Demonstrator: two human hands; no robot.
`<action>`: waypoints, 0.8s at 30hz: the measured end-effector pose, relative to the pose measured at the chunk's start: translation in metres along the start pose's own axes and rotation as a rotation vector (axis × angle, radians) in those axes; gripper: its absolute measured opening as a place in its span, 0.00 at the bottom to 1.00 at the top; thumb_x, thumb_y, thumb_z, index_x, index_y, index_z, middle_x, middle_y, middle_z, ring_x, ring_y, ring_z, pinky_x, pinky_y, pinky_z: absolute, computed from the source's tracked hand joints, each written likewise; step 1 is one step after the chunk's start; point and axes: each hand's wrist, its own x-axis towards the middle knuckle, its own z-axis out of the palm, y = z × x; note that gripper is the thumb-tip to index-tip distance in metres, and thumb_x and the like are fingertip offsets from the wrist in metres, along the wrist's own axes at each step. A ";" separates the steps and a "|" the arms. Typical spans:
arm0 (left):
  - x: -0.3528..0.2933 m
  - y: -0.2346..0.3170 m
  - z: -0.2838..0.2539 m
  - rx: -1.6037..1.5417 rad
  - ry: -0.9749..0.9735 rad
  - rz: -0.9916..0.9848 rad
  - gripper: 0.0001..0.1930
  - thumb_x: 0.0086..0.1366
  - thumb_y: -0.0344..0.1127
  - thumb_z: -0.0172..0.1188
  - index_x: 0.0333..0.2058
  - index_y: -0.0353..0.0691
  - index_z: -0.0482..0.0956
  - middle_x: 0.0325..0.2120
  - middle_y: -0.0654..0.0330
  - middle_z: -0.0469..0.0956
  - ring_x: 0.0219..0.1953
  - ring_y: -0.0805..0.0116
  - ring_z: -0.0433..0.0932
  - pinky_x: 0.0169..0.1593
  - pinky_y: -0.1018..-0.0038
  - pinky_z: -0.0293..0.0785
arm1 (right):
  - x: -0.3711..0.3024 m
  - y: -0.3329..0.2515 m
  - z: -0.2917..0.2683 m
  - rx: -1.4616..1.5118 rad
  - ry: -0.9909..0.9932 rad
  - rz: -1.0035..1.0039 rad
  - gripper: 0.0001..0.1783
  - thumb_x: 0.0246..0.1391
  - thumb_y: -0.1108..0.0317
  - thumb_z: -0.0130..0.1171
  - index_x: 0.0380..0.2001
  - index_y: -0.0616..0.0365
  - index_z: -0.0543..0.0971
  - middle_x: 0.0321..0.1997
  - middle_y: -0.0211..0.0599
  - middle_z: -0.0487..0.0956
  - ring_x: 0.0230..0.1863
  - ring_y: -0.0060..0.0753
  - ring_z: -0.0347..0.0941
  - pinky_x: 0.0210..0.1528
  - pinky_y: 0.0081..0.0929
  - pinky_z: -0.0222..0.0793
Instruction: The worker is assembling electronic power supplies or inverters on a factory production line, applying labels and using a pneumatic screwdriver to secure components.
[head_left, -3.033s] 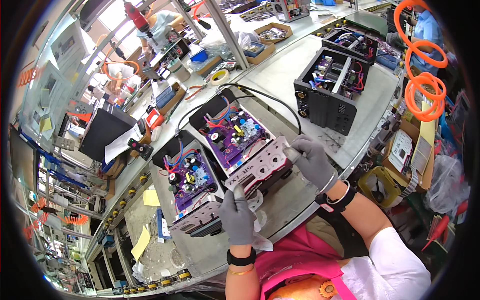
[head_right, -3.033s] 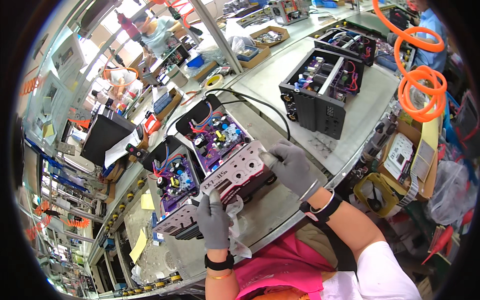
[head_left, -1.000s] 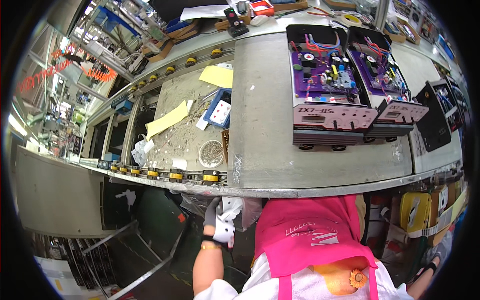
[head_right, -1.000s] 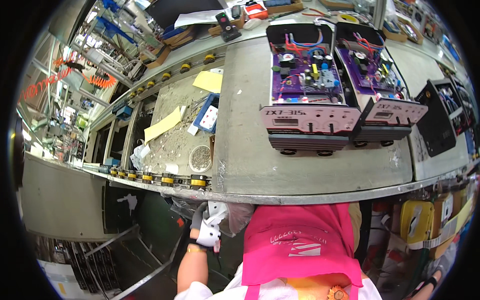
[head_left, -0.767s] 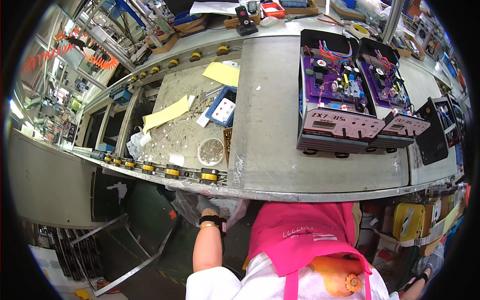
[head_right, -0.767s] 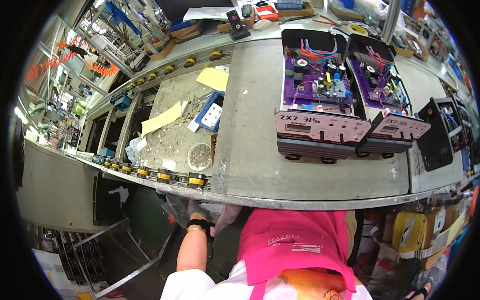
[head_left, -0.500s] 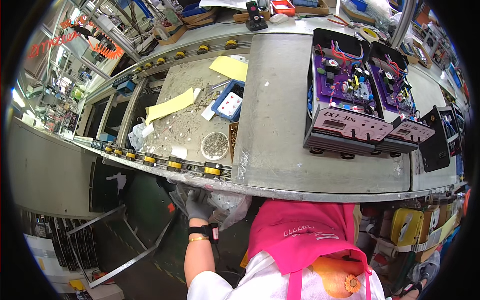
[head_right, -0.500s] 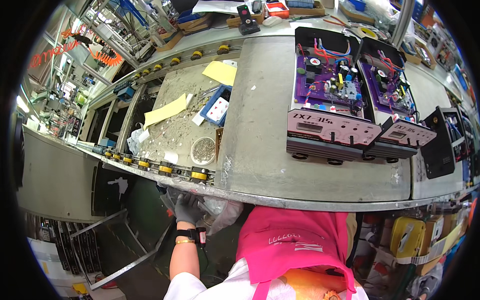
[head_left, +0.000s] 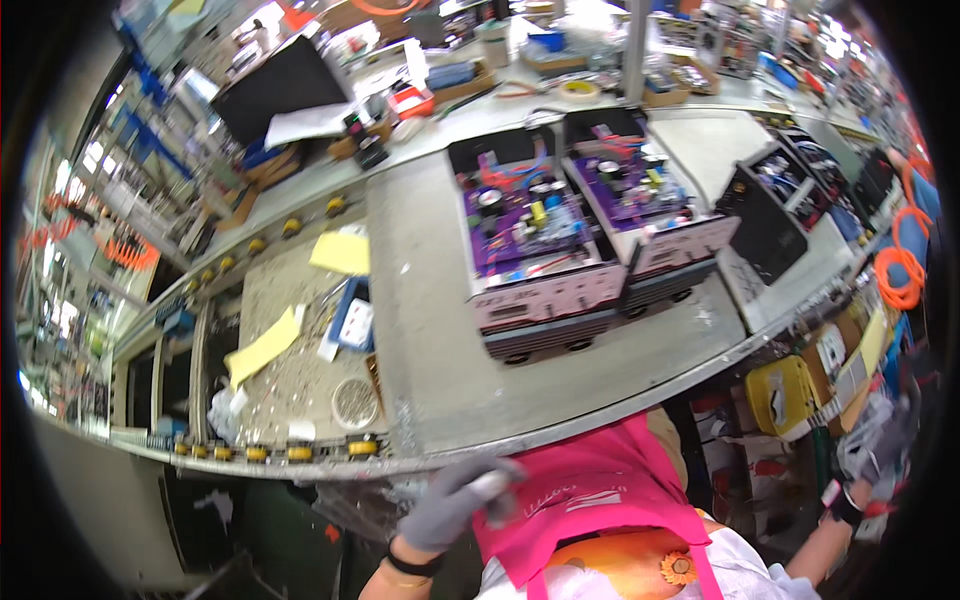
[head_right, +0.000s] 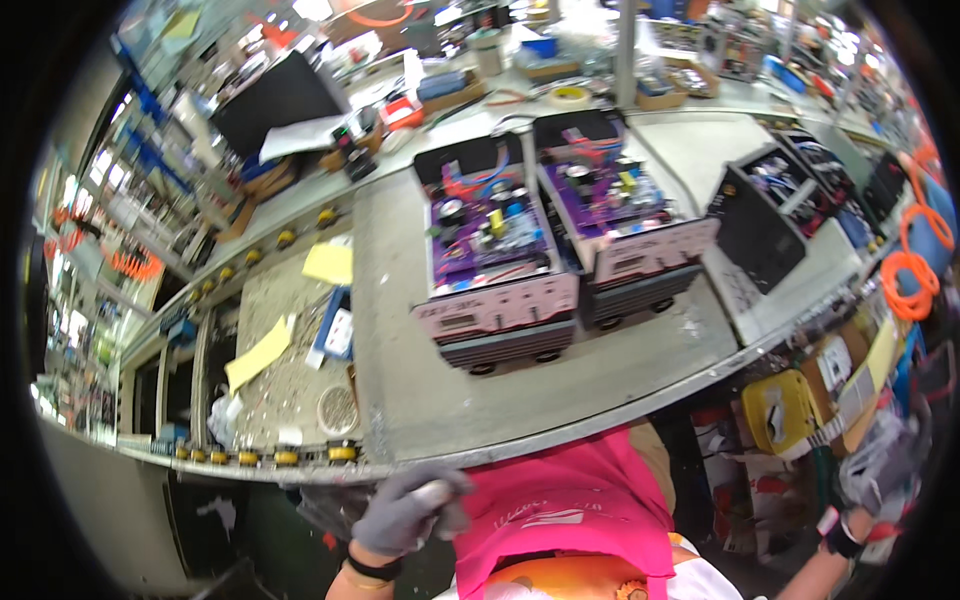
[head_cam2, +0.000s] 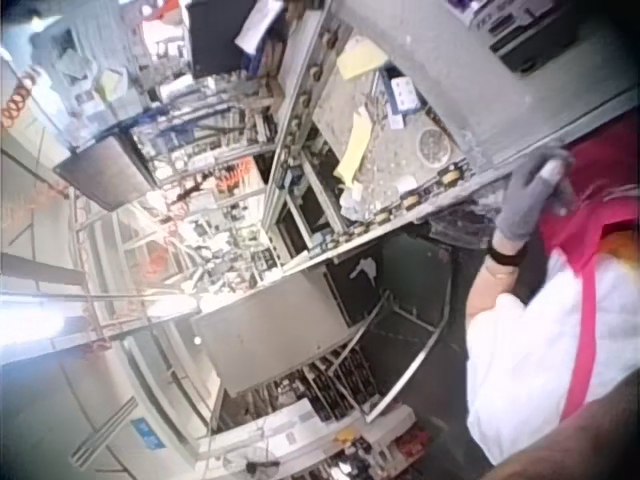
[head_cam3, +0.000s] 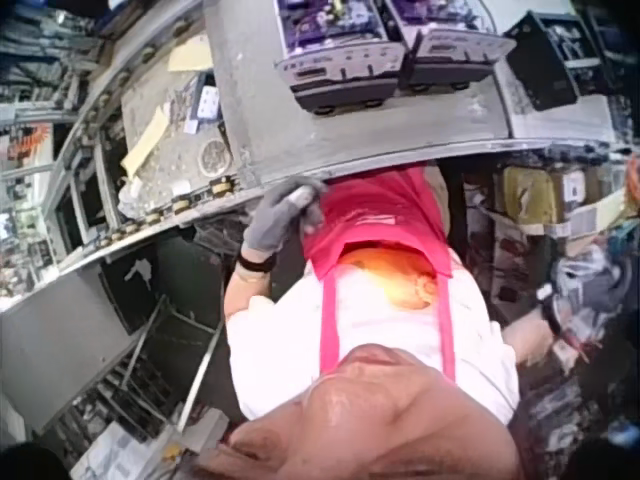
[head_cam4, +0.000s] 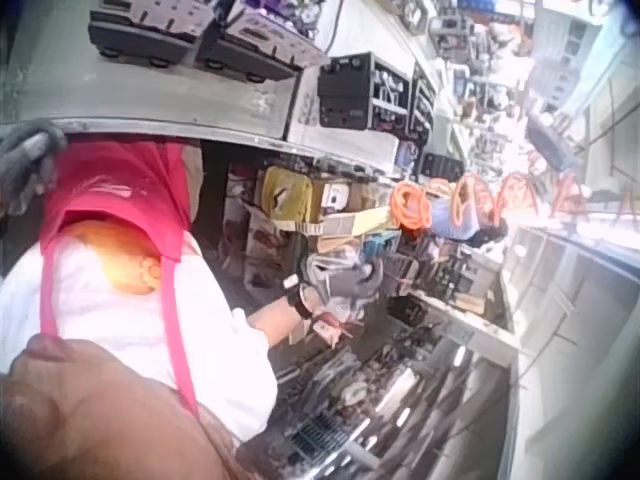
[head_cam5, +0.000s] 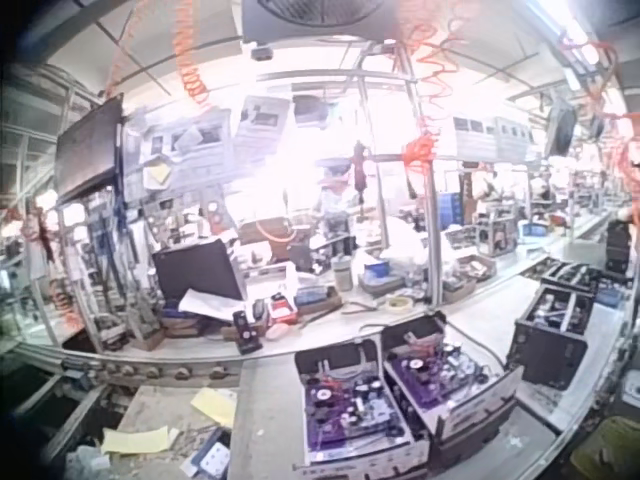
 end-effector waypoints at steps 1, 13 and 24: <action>0.025 0.003 0.021 -0.152 -0.098 -0.055 0.18 0.68 0.41 0.49 0.47 0.31 0.72 0.31 0.52 0.78 0.30 0.65 0.78 0.34 0.72 0.74 | -0.025 -0.038 0.040 0.234 0.002 0.212 0.18 0.62 0.64 0.46 0.51 0.63 0.72 0.47 0.33 0.75 0.47 0.27 0.70 0.53 0.26 0.64; 0.134 -0.022 0.125 -0.352 -0.176 0.187 0.25 0.68 0.54 0.44 0.52 0.39 0.68 0.50 0.56 0.73 0.54 0.62 0.70 0.62 0.64 0.60 | -0.121 -0.253 0.216 0.363 -0.871 -0.780 0.16 0.49 0.56 0.59 0.40 0.49 0.75 0.36 0.30 0.77 0.40 0.35 0.75 0.54 0.44 0.64; 0.155 -0.011 0.116 -0.686 -0.229 -0.124 0.17 0.69 0.45 0.49 0.44 0.36 0.72 0.26 0.63 0.72 0.26 0.73 0.70 0.25 0.79 0.64 | -0.092 -0.218 0.232 0.973 -1.119 0.379 0.19 0.56 0.64 0.59 0.49 0.61 0.73 0.32 0.30 0.74 0.32 0.19 0.73 0.33 0.19 0.70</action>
